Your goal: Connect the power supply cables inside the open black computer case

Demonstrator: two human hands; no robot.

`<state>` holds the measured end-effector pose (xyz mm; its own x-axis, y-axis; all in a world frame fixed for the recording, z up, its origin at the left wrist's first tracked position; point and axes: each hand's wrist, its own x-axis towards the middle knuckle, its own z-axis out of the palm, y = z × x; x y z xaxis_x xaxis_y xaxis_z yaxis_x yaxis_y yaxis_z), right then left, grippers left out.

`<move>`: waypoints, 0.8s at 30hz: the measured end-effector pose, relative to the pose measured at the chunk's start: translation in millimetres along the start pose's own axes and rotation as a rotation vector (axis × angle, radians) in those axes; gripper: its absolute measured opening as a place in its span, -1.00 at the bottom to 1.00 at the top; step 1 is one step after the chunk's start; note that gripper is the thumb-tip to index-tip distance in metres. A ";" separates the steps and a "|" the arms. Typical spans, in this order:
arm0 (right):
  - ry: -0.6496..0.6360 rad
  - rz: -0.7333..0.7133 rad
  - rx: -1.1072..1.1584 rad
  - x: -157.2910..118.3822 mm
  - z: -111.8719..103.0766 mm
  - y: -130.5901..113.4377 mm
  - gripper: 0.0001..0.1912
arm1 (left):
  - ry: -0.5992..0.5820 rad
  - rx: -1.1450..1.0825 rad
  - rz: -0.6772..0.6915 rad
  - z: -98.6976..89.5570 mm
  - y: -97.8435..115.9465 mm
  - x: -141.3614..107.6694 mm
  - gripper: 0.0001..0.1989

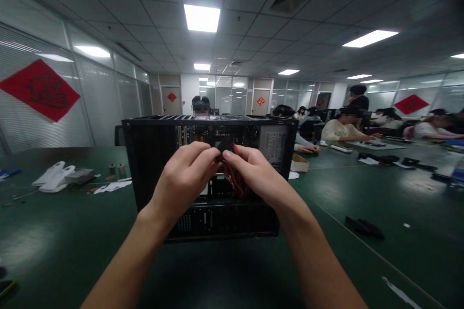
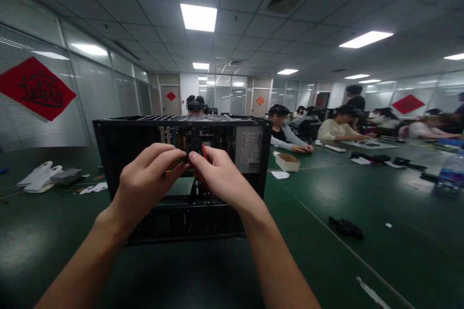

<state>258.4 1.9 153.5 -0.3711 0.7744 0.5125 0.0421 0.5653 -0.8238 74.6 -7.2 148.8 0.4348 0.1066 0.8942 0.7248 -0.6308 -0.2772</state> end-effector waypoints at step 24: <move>0.034 -0.265 -1.197 29.1 2.4 82.6 -0.64 | -0.152 -0.084 -0.062 86.1 -54.0 -54.8 -0.79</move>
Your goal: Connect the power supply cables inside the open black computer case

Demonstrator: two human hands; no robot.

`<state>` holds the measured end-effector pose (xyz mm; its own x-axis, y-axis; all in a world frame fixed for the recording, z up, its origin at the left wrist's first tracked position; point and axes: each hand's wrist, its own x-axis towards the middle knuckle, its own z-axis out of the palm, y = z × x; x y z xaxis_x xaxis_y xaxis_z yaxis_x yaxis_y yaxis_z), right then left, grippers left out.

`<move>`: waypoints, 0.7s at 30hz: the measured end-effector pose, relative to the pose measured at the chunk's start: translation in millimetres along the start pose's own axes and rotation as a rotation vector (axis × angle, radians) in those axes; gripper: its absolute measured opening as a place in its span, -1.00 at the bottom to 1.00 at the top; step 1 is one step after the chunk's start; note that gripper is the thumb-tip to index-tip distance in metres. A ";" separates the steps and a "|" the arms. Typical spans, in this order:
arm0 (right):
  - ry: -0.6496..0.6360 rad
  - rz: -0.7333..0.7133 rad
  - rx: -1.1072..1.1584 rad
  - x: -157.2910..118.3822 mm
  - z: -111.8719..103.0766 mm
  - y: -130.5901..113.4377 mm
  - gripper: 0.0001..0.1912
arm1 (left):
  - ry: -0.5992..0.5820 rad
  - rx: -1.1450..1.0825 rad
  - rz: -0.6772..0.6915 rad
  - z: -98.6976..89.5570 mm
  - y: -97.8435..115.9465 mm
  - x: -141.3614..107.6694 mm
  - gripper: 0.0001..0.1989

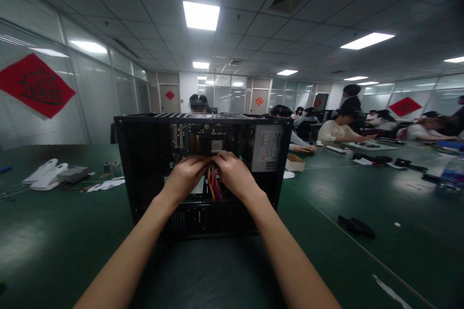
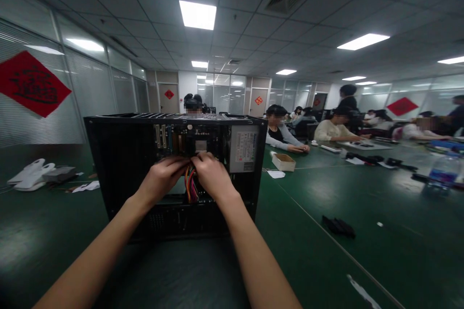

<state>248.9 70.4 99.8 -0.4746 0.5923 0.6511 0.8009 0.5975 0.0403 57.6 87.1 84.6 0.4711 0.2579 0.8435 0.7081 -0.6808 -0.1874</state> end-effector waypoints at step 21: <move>-0.205 0.222 0.178 -7.9 62.9 42.3 -0.80 | -0.562 -0.050 -0.247 54.9 -26.3 -8.6 -0.76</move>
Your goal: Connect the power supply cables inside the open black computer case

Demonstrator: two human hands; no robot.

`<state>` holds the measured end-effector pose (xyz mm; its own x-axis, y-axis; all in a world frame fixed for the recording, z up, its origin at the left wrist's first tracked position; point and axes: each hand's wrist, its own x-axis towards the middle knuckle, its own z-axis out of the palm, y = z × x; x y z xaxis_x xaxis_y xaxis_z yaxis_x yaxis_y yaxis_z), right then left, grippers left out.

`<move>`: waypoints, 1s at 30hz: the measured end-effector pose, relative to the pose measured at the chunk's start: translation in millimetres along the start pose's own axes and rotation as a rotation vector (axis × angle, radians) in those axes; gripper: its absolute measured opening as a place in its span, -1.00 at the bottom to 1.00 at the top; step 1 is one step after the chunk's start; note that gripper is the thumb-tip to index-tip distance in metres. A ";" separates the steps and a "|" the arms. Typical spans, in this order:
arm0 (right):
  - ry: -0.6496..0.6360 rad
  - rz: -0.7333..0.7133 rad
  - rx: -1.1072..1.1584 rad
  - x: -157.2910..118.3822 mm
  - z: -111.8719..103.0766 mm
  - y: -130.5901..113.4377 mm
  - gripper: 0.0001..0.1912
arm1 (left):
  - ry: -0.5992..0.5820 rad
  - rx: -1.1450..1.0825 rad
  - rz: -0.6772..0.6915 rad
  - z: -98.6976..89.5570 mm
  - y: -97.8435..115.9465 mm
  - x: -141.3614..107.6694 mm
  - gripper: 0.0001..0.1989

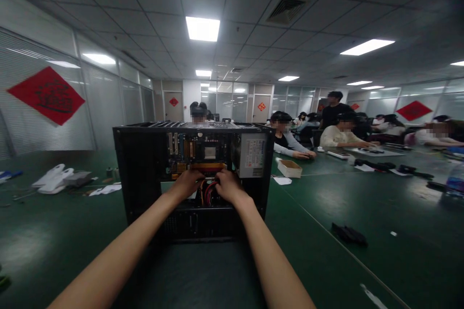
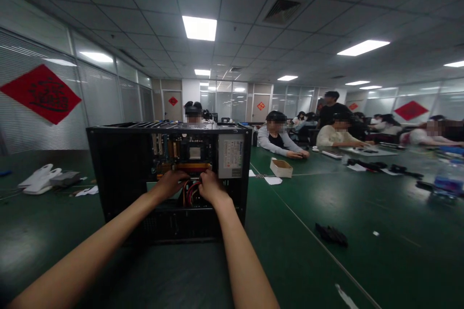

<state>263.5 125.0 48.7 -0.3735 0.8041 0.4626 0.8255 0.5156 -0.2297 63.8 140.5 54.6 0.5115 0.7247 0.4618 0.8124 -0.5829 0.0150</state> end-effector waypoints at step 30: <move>-0.039 -0.024 -0.063 -3.0 4.7 -2.5 -0.86 | -0.149 0.211 -0.126 -6.5 14.3 4.5 -0.77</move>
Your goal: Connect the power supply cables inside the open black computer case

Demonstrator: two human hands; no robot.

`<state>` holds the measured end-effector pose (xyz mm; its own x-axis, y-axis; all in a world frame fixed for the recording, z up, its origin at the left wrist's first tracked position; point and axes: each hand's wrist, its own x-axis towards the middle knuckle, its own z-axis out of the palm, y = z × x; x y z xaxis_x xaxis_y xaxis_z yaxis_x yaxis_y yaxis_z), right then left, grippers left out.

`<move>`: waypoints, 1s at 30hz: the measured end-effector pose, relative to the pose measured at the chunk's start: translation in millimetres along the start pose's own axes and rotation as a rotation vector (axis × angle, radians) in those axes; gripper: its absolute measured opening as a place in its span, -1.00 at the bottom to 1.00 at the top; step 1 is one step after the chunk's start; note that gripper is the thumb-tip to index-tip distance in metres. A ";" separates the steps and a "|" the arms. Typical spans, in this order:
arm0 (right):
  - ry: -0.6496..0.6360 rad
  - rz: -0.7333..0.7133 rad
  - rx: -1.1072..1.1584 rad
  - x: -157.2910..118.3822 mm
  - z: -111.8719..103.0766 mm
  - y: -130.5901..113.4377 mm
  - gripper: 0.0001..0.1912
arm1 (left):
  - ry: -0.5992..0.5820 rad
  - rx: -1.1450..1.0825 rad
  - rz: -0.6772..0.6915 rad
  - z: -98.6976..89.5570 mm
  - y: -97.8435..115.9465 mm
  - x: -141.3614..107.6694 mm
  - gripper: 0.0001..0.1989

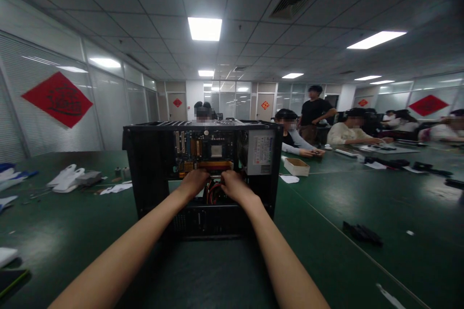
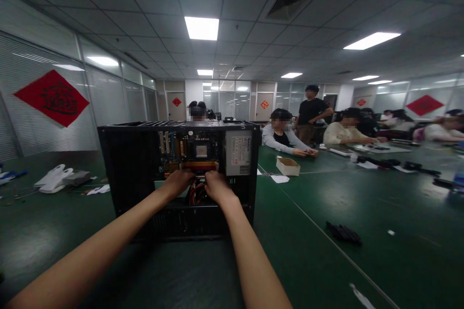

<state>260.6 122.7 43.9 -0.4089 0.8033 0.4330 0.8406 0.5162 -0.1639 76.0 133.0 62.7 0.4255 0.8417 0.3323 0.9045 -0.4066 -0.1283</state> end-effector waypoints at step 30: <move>-0.034 -0.114 -0.209 16.1 -4.8 -6.9 -0.78 | 0.106 -0.207 0.015 8.6 -4.9 -4.0 -0.74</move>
<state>249.9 130.6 56.3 -0.5138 0.7550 0.4075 0.8424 0.5340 0.0728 70.0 134.7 54.0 0.4236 0.7977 0.4291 0.8689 -0.4918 0.0565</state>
